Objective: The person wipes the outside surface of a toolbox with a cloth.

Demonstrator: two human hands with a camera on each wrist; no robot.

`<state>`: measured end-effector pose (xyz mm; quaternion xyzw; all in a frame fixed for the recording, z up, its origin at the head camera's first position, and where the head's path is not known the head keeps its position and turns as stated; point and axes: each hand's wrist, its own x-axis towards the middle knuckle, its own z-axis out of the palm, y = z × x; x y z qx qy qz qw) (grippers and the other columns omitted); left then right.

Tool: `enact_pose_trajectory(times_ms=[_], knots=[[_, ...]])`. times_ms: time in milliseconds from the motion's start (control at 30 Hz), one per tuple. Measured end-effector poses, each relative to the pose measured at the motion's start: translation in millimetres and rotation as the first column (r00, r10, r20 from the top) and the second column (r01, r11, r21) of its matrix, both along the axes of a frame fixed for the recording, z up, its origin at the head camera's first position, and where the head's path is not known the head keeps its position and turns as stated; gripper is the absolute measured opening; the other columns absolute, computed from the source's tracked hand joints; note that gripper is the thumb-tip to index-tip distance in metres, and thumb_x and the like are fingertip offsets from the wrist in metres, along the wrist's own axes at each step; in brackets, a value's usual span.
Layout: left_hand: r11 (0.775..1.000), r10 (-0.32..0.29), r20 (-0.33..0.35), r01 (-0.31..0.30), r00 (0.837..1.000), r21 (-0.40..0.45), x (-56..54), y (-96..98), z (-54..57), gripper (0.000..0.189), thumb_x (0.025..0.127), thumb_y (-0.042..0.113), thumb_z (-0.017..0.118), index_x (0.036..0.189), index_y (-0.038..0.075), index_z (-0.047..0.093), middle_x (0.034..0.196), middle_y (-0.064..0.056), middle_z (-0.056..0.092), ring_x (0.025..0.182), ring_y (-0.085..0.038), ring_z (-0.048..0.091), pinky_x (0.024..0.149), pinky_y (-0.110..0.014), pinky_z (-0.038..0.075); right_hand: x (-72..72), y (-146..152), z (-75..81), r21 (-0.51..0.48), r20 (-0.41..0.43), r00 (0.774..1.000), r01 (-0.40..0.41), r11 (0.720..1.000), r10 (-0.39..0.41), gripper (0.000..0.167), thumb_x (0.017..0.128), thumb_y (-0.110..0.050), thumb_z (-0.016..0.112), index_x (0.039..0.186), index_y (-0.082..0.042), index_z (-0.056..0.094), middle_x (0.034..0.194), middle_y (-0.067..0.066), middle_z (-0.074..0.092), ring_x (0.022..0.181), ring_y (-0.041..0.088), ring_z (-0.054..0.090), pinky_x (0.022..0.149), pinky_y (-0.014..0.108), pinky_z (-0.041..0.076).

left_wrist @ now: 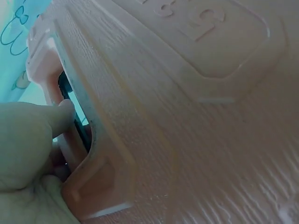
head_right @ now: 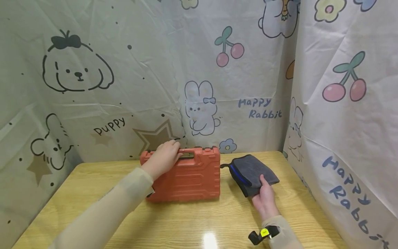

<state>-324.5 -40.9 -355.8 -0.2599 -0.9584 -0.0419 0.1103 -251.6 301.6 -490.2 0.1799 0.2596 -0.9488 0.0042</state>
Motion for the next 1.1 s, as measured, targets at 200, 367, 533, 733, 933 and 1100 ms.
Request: enact_pose_trajectory(times_ms=[200,367,533,733,933,1100], knots=[[1.0,-0.003,-0.024,0.004,1.0,0.017,7.2,0.4,-2.1,0.028,0.105,0.036,0.06,0.099,0.009,0.06,0.093,-0.007,0.058,0.092,-0.028,0.059,0.09,-0.046,0.051,0.8,0,1.6,0.004,0.003,1.0,-0.007,1.0,0.007,0.07,0.109,-0.038,0.042,0.165,-0.037,0.001,0.166,-0.022,0.021,0.153,-0.004,0.022,0.109,0.015,0.044],[0.998,-0.057,0.002,0.057,0.998,0.003,14.8,-0.5,-1.8,0.02,0.104,0.034,0.06,0.098,0.015,0.06,0.088,-0.002,0.055,0.089,-0.025,0.056,0.089,-0.043,0.05,1.0,0,1.5,-0.01,0.013,1.0,-0.006,1.0,0.007,0.069,0.109,-0.037,0.043,0.165,-0.037,0.003,0.164,-0.023,0.025,0.151,-0.005,0.025,0.108,0.015,0.044],[0.991,-0.133,0.071,0.134,0.989,-0.004,24.7,0.2,2.6,0.014,0.106,0.027,0.058,0.102,0.014,0.059,0.089,-0.001,0.061,0.089,-0.023,0.063,0.087,-0.041,0.053,0.7,0,1.7,-0.01,0.008,1.0,-0.007,1.0,0.008,0.069,0.109,-0.038,0.042,0.165,-0.037,0.002,0.167,-0.022,0.019,0.152,-0.005,0.025,0.11,0.015,0.042],[0.983,-0.168,0.116,0.175,0.979,-0.051,39.2,0.5,9.6,0.008,0.108,0.017,0.056,0.103,0.011,0.055,0.088,-0.002,0.062,0.088,-0.024,0.064,0.082,-0.042,0.054,0.8,0,2.2,-0.02,0.02,1.0,-0.006,1.0,0.007,0.068,0.109,-0.038,0.042,0.165,-0.038,0.003,0.166,-0.022,0.02,0.148,-0.006,0.03,0.106,0.015,0.046],[0.976,-0.195,0.121,0.205,0.973,-0.074,51.0,-0.4,11.2,0.02,0.108,0.029,0.055,0.1,0.01,0.053,0.086,-0.003,0.064,0.086,-0.023,0.066,0.082,-0.043,0.055,0.5,0,1.5,-0.026,0.019,1.0,-0.006,1.0,0.006,0.068,0.109,-0.038,0.042,0.165,-0.039,0.003,0.167,-0.023,0.018,0.151,-0.006,0.025,0.105,0.015,0.047],[0.974,-0.214,0.09,0.219,0.973,-0.054,60.8,-2.2,7.3,0.022,0.107,0.029,0.058,0.095,0.011,0.051,0.079,0.0,0.059,0.08,-0.022,0.065,0.077,-0.04,0.055,1.0,-1,1.9,-0.024,0.017,1.0,-0.012,1.0,0.013,0.068,0.109,-0.038,0.041,0.165,-0.039,0.003,0.169,-0.022,0.016,0.152,-0.005,0.022,0.107,0.015,0.046]])
